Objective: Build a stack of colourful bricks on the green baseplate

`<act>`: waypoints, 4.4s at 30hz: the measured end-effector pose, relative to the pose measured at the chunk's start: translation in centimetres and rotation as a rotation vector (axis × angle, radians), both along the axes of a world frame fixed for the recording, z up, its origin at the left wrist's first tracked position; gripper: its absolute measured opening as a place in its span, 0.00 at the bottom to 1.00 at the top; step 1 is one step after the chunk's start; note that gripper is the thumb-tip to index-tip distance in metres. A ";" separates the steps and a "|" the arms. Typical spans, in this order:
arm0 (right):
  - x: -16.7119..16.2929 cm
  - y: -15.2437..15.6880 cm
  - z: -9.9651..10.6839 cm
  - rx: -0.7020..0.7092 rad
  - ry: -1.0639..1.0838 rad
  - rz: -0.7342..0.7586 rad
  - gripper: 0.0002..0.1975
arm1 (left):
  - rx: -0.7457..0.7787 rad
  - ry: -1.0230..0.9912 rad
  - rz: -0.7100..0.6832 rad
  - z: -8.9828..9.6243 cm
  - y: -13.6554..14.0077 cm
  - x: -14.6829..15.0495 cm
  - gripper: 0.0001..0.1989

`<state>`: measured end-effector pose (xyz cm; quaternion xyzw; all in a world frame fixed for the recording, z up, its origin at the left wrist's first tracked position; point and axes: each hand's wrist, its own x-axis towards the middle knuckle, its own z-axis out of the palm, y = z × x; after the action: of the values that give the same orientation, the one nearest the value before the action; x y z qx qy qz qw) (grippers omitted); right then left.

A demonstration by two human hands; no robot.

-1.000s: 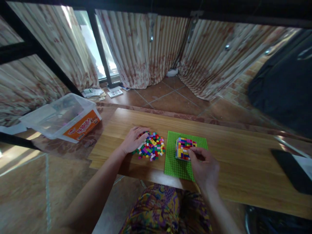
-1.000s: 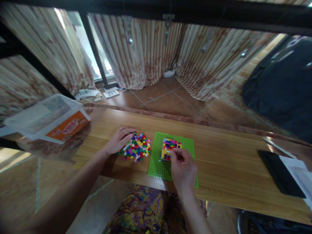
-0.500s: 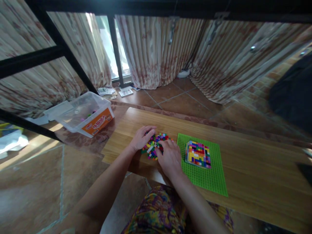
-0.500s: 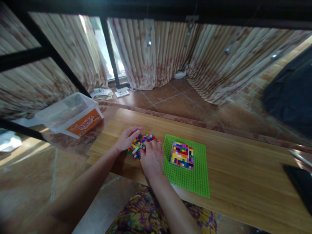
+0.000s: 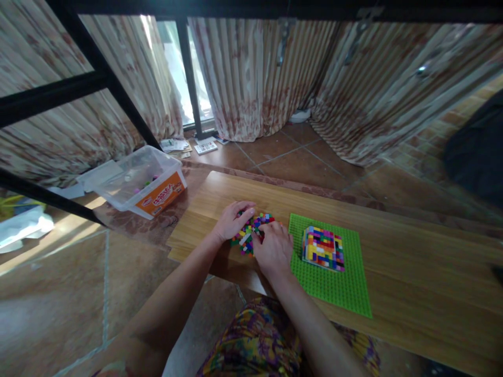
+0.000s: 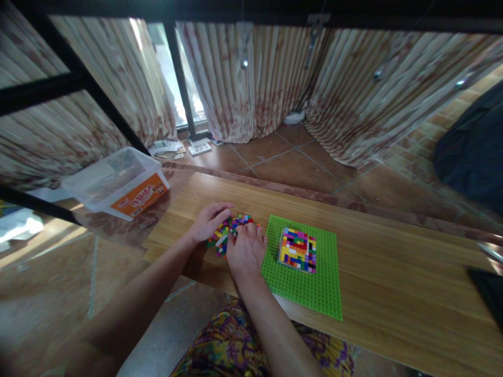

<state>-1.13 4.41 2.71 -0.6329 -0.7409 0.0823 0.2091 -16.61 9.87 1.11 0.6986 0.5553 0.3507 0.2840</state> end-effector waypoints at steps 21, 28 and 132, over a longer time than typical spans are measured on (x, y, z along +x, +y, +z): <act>3.9 -1.6 -1.1 0.055 0.409 -0.026 0.13 | 0.024 0.012 0.022 -0.7 0.3 -0.1 0.19; 3.6 -1.8 -1.3 0.084 0.254 0.020 0.13 | 0.026 0.013 0.028 -0.4 0.2 0.0 0.20; 9.5 -5.5 2.5 0.290 0.391 -0.387 0.12 | 0.034 0.023 0.037 -0.1 0.1 0.1 0.18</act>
<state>8.41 -1.11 5.21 -0.6979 -0.5565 0.0546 0.4475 -16.47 9.97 0.99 0.6968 0.5654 0.3571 0.2593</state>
